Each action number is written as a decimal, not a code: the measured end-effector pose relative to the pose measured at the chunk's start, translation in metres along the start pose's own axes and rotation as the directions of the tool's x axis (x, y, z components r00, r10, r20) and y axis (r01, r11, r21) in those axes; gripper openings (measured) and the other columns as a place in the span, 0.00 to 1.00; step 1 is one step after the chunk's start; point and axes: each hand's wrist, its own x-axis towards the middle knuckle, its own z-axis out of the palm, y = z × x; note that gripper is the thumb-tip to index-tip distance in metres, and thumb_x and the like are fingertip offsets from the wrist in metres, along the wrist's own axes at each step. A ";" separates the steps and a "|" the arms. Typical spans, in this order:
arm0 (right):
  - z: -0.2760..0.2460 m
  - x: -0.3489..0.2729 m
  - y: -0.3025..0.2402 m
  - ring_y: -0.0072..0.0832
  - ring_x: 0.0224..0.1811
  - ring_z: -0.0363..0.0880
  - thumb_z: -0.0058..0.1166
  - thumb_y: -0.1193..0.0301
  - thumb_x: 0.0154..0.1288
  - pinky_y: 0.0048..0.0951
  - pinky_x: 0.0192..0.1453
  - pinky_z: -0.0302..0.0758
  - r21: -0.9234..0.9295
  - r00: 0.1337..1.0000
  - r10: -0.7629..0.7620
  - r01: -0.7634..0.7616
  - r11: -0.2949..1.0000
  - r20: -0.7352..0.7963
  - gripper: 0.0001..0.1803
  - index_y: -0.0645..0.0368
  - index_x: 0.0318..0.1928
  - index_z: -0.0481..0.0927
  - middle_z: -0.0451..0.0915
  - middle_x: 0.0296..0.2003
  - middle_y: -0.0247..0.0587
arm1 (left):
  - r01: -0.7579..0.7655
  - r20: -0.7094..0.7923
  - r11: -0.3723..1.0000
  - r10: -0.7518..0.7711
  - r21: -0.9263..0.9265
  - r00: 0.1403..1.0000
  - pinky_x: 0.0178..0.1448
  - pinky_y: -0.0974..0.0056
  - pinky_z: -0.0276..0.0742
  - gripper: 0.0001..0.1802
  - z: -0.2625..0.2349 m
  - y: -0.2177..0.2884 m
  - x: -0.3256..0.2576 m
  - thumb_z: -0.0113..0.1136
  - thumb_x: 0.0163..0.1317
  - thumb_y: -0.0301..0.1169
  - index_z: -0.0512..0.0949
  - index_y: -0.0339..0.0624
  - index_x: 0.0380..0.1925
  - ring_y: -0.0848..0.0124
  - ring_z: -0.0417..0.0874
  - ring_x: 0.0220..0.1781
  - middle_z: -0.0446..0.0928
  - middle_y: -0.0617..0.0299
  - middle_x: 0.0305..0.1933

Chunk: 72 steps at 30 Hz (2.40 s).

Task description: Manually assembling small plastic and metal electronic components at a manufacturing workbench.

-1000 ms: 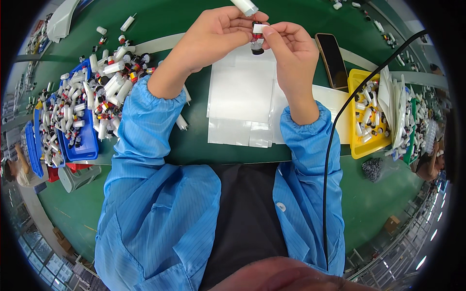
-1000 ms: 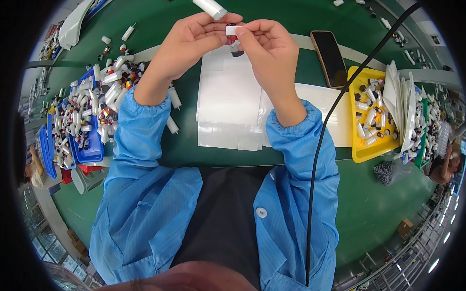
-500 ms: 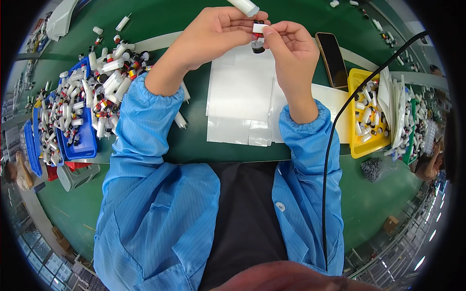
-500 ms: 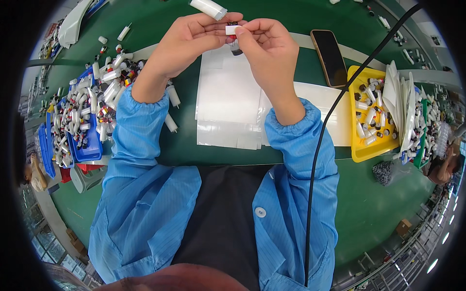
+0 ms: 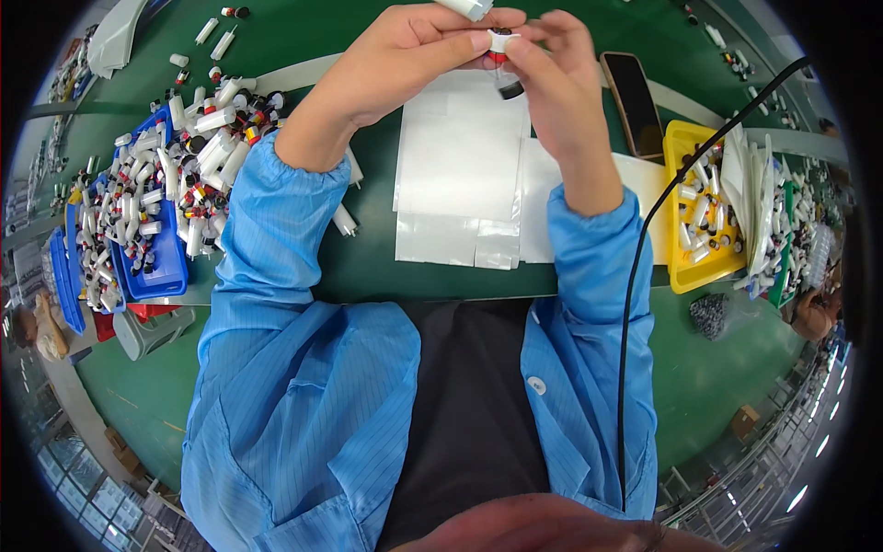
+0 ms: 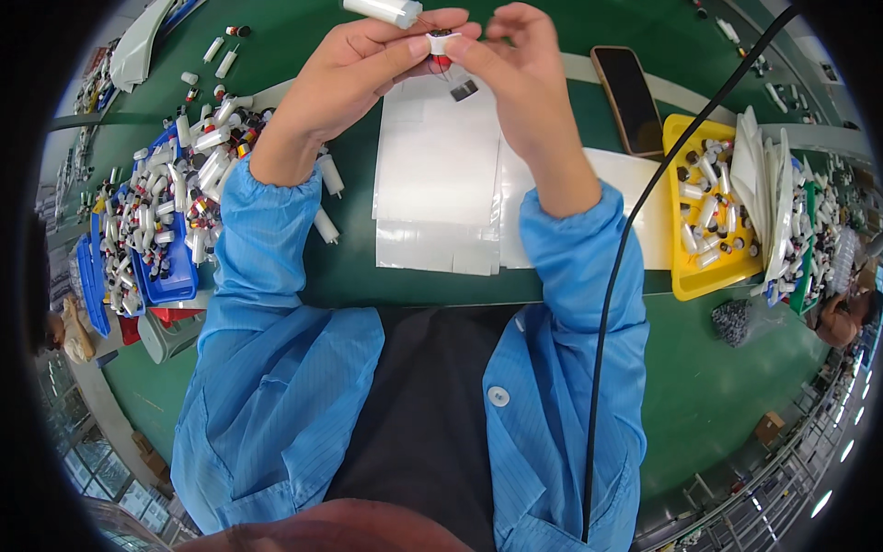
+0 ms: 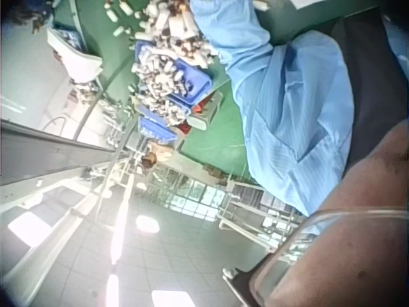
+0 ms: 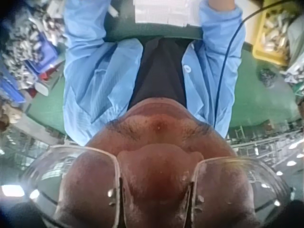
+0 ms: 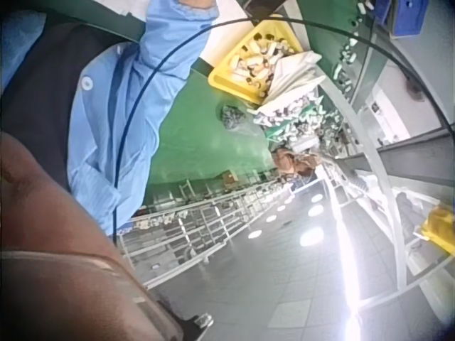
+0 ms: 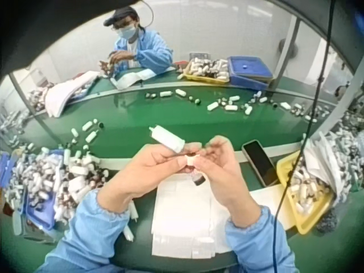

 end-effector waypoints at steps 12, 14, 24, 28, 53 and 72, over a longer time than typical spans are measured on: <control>-0.004 -0.026 0.031 0.51 0.40 0.82 0.57 0.71 0.63 0.43 0.48 0.81 -0.899 0.937 0.090 0.293 0.325 0.338 0.13 0.63 0.46 0.83 0.80 0.38 0.52 | -0.002 -0.209 0.656 0.244 0.755 0.947 0.63 0.64 0.81 0.20 -0.042 0.099 -0.056 0.63 0.66 0.19 0.78 0.29 0.58 0.66 0.85 0.56 0.83 0.49 0.53; 0.007 -0.034 0.028 0.49 0.40 0.83 0.56 0.73 0.63 0.44 0.46 0.82 -0.919 0.924 0.165 0.297 0.260 0.346 0.09 0.62 0.41 0.82 0.78 0.41 0.49 | 0.118 -0.272 0.534 0.221 0.838 0.937 0.56 0.69 0.83 0.17 -0.102 0.110 -0.046 0.67 0.63 0.24 0.83 0.32 0.52 0.73 0.87 0.47 0.87 0.55 0.46; 0.002 -0.033 0.029 0.45 0.36 0.84 0.56 0.76 0.59 0.42 0.39 0.83 -0.934 0.940 0.122 0.289 0.209 0.318 0.08 0.60 0.40 0.80 0.78 0.39 0.46 | 0.199 -0.186 0.070 -0.153 0.978 0.971 0.65 0.58 0.76 0.31 -0.215 0.062 0.109 0.64 0.64 0.40 0.74 0.38 0.65 0.58 0.82 0.60 0.79 0.48 0.61; 0.007 -0.029 0.031 0.44 0.32 0.83 0.56 0.75 0.54 0.44 0.35 0.81 -0.918 0.926 0.088 0.346 0.195 0.368 0.08 0.60 0.37 0.76 0.78 0.36 0.46 | 0.257 -0.231 -0.087 0.230 0.963 0.945 0.67 0.53 0.75 0.32 -0.263 0.020 0.208 0.60 0.64 0.41 0.72 0.40 0.67 0.50 0.80 0.63 0.78 0.46 0.63; 0.007 -0.027 0.031 0.49 0.24 0.82 0.54 0.70 0.69 0.46 0.29 0.80 -0.873 0.929 -0.086 0.368 0.320 0.360 0.11 0.58 0.48 0.70 0.81 0.25 0.50 | 0.214 -0.200 -0.037 0.231 0.976 0.952 0.61 0.49 0.76 0.23 -0.240 0.026 0.156 0.52 0.73 0.50 0.80 0.41 0.47 0.49 0.82 0.56 0.82 0.47 0.51; 0.029 -0.028 0.016 0.27 0.43 0.83 0.65 0.81 0.61 0.29 0.50 0.80 -0.218 0.949 -0.246 0.288 0.933 0.200 0.34 0.63 0.64 0.62 0.84 0.40 0.43 | -0.139 -0.361 0.841 -0.070 -0.523 0.930 0.70 0.47 0.70 0.26 0.029 0.011 -0.011 0.32 0.80 0.53 0.73 0.45 0.42 0.54 0.71 0.70 0.70 0.43 0.69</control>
